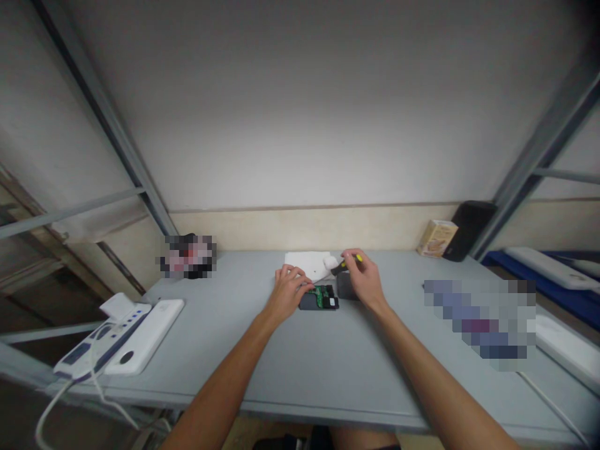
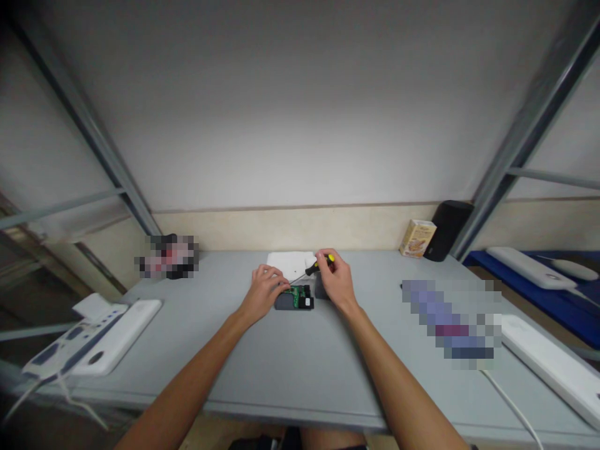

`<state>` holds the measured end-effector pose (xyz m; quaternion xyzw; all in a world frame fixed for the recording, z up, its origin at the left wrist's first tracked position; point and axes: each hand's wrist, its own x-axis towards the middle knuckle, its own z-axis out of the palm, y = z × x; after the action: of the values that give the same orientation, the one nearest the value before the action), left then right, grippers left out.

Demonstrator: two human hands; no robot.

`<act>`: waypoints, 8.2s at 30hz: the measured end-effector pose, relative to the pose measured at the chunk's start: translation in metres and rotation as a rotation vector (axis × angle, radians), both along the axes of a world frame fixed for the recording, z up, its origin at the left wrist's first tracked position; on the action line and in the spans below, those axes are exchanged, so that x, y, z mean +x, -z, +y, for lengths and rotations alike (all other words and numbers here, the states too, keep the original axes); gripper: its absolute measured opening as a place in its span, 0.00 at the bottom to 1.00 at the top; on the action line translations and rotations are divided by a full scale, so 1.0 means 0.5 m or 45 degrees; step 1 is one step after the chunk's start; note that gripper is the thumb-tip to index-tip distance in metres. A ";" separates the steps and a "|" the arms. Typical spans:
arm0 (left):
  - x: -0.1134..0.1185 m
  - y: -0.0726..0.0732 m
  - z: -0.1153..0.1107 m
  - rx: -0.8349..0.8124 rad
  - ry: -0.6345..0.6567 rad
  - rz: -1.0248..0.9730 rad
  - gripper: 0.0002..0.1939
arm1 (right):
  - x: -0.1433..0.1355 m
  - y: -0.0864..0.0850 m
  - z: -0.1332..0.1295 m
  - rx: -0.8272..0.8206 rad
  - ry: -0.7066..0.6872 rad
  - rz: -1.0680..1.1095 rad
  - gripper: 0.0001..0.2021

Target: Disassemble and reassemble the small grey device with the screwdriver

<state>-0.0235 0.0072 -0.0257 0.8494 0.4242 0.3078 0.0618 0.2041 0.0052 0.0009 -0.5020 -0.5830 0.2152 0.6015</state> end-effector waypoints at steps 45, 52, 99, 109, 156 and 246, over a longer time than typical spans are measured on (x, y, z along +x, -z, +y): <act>0.026 0.009 -0.021 -0.233 0.296 0.019 0.29 | -0.009 -0.010 -0.028 0.274 0.111 -0.419 0.11; 0.027 0.017 -0.017 -0.239 0.278 0.026 0.27 | -0.012 -0.008 -0.030 0.296 0.087 -0.463 0.11; 0.032 0.021 -0.018 -0.316 0.260 -0.010 0.25 | -0.011 -0.009 -0.033 0.275 0.090 -0.446 0.11; 0.031 0.030 -0.016 -0.296 0.265 -0.035 0.29 | -0.009 -0.011 -0.029 0.267 0.113 -0.344 0.10; 0.033 0.037 -0.018 -0.287 0.284 -0.107 0.32 | 0.002 -0.010 -0.024 0.330 0.200 -0.177 0.09; 0.031 0.016 -0.020 0.013 0.172 -0.133 0.06 | -0.006 -0.023 -0.025 0.279 0.186 0.041 0.11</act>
<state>-0.0081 -0.0029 -0.0339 0.8593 0.3605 0.3488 0.1002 0.2010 -0.0074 0.0122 -0.4707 -0.5553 0.1139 0.6761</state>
